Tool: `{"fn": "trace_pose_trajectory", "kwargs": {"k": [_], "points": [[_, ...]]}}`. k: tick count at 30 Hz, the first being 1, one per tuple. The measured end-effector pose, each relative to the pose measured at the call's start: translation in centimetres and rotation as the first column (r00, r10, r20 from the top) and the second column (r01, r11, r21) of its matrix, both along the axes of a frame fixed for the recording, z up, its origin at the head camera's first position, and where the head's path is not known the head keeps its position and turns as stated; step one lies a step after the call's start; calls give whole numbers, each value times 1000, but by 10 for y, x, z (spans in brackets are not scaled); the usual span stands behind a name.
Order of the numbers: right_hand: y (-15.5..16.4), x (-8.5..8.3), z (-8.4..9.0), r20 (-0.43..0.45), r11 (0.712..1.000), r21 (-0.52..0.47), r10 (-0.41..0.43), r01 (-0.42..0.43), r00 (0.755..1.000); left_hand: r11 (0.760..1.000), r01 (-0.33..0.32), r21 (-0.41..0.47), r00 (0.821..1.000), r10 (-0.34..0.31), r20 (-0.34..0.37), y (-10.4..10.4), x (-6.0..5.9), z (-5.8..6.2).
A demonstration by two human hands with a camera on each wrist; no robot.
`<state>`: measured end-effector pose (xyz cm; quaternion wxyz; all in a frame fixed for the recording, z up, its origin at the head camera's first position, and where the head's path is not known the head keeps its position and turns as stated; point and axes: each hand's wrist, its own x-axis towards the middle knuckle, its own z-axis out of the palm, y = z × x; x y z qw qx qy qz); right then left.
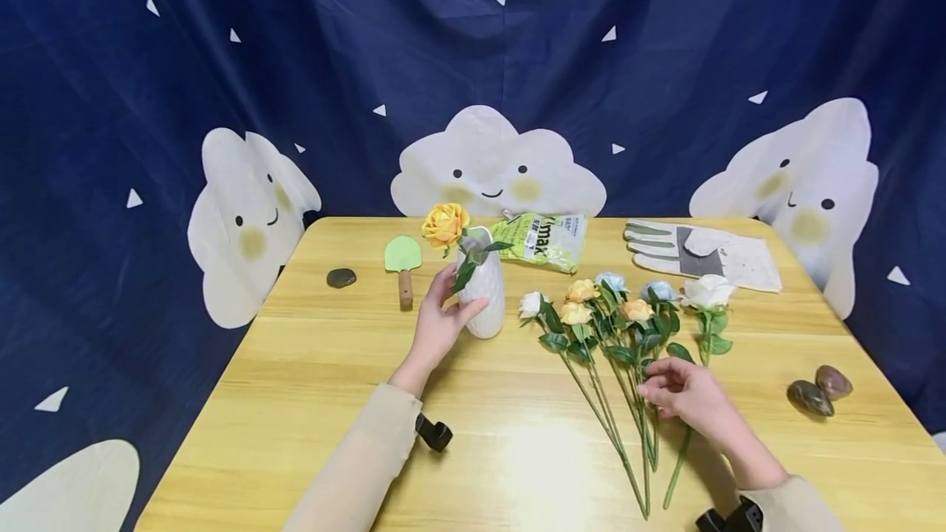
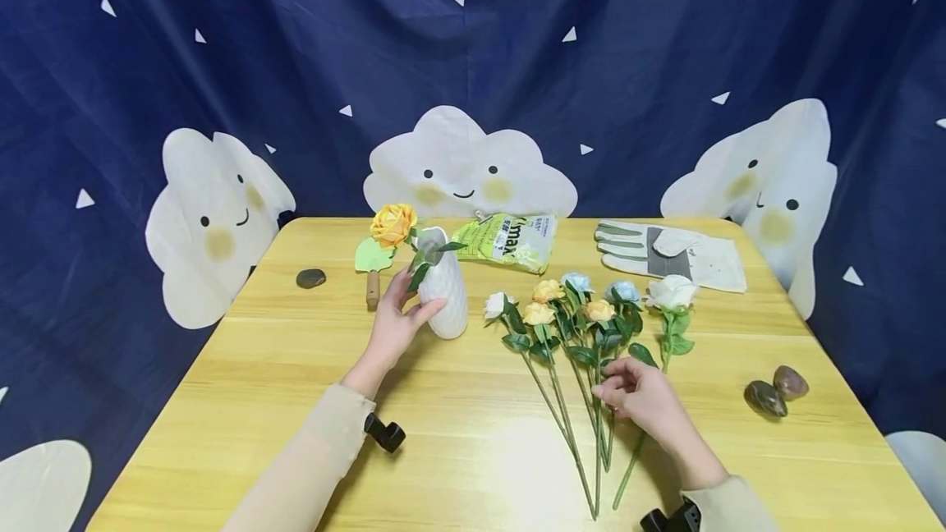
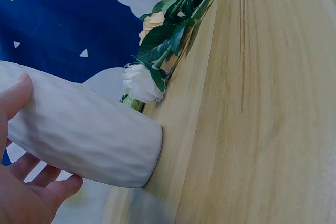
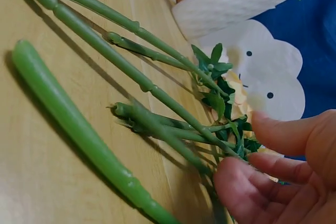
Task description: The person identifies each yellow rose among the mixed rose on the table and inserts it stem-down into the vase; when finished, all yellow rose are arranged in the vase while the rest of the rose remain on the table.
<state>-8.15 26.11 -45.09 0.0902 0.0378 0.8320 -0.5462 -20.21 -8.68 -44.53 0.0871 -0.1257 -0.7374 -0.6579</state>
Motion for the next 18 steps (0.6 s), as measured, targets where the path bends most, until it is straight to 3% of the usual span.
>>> {"fn": "trace_pose_trajectory", "kwargs": {"k": [4, 8, 18], "points": [[-3, -3, -4, -16, 997, 71, 28, -27, 999, 1000, -3, -9, 1000, 3, 5, -1, 1, 1], [-5, -6, -5, -2, 996, 84, -1, 2, 1000, 1000, -4, -10, 1000, 4, 30, -1, 2, 3], [3, -11, -6, 47, 993, -74, -94, 97, 994, 1000, 4, -7, 999, -4, 45, -1, 1, 4]]}}
